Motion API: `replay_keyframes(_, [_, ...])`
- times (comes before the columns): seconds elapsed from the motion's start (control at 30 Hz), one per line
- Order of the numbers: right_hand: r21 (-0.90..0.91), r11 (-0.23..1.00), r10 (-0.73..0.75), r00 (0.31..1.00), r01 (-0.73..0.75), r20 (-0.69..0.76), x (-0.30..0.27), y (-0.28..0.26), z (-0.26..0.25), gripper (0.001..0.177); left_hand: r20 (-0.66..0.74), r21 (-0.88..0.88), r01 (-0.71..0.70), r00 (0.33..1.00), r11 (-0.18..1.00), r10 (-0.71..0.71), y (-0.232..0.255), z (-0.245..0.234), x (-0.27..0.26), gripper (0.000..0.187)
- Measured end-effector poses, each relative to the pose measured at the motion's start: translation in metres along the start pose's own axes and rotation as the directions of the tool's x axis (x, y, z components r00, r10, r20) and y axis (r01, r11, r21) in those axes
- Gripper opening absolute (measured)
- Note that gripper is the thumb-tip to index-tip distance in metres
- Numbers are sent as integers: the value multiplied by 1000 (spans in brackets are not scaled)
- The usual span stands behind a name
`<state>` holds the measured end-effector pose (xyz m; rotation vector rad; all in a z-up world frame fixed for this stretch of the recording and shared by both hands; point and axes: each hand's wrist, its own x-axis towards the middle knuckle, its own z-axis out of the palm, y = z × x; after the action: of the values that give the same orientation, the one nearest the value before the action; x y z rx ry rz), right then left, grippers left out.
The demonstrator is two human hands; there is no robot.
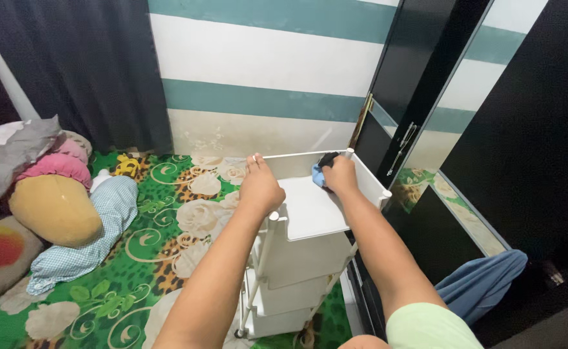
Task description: The person assembles a white plastic rolling cart by inserting vertical poles into the frame, wiping the top tray with a cloth, and attaching small black clips to the tray's front edge. The cart remains on a patterned bedspread in a bedroom.
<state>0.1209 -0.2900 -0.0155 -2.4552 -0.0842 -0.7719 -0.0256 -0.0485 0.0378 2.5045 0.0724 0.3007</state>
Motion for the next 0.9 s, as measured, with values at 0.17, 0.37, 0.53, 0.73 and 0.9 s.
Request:
replay_keyframes(0.17, [61,998,28,996,-22,-90,1,0,6,19,-36,76,-26,999,997,29,1,2,-1,98])
replay_keyframes(0.37, [70,997,40,996,-35,-79,1,13,9,21,-7,-1,17,1000,1000,-17,0,9,-3,100])
replay_keyframes(0.53, [134,979,-141,986,152,-85,1,6,17,18,-46,78,-21,999,997,25,2,5,-3,100])
replay_keyframes(0.73, [-113,927,-371,822,359,-431,-2,-3,11,11,-65,33,-35,997,999,37,-2,8,-9,98])
replay_keyframes(0.9, [54,743,-664,745,667,-63,-10,-56,22,22,-116,19,-72,991,997,74,-3,6,-11,96])
